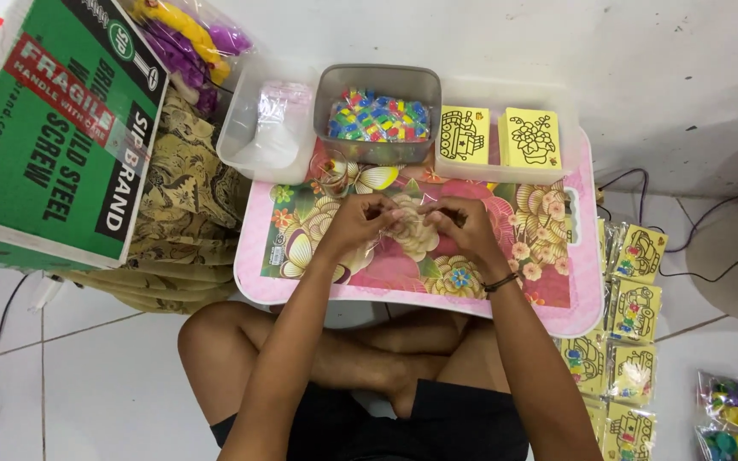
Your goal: The person places illustrated cards into plastic sleeves along with small colorful pieces and seals the sleeves with an adhesive strip.
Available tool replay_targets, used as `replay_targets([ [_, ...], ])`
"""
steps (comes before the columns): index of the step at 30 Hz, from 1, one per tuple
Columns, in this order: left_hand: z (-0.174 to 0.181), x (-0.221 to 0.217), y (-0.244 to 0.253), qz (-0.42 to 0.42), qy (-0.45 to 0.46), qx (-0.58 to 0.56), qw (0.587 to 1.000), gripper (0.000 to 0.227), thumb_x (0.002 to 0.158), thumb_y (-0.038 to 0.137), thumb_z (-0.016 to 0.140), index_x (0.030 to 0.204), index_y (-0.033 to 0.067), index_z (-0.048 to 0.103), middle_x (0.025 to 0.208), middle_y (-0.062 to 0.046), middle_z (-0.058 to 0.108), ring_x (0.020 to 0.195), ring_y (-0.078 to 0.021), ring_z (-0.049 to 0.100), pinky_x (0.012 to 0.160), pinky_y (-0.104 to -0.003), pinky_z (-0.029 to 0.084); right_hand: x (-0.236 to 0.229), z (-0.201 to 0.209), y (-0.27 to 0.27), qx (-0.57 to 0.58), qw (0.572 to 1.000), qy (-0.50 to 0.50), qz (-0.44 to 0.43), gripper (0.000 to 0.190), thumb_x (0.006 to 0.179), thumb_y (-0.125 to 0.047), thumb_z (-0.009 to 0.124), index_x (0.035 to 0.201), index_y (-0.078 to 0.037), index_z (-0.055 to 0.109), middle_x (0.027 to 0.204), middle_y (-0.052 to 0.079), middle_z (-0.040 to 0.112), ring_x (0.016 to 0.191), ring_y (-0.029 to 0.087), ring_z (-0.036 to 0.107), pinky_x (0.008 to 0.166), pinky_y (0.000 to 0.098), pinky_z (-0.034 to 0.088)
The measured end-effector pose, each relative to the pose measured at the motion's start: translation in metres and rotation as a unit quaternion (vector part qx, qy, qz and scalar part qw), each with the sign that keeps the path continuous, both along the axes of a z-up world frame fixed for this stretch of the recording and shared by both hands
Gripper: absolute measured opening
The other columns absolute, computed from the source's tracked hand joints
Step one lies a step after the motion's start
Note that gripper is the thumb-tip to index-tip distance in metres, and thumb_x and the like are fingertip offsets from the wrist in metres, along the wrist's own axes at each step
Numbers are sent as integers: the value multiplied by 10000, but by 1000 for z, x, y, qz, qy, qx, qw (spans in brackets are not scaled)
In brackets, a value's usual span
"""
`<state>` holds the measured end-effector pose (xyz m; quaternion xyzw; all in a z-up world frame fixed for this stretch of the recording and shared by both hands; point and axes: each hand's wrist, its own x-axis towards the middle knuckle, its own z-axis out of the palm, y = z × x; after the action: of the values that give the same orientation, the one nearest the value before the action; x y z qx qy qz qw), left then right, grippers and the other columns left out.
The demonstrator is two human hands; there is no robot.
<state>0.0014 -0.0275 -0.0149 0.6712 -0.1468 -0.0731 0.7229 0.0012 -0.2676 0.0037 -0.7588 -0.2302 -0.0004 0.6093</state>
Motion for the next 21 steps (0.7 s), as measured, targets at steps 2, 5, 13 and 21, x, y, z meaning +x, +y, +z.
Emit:
replay_targets([
  [2,2,-2,0,1,0,8,1000,103,896,118,757,931,21,761,718,-69,706,695,-101,624,649,-241,535,3,-9,-4,7,1000,-7,6,299,941,-357,686,952,-85,808,732,75,710,659,88,538,602,254,429],
  [5,11,-5,1,-2,-16,27,1000,128,919,150,751,968,32,767,712,-83,690,707,-114,602,643,-263,530,3,-16,-6,-15,999,-30,-36,132,898,-202,758,818,-102,791,635,66,696,613,90,585,590,237,456],
  [13,5,-4,-2,2,-61,95,994,226,999,227,661,927,45,774,672,-130,718,599,-138,600,610,-300,504,6,-18,-5,85,991,7,-107,151,932,-84,732,806,-5,706,553,60,594,545,60,534,521,187,423],
  [21,5,-6,3,19,-58,96,994,140,942,131,689,847,37,731,630,-111,692,576,-134,599,600,-293,518,9,-24,-4,186,979,23,-76,139,980,-93,705,1046,29,719,668,99,550,534,99,527,468,225,433],
])
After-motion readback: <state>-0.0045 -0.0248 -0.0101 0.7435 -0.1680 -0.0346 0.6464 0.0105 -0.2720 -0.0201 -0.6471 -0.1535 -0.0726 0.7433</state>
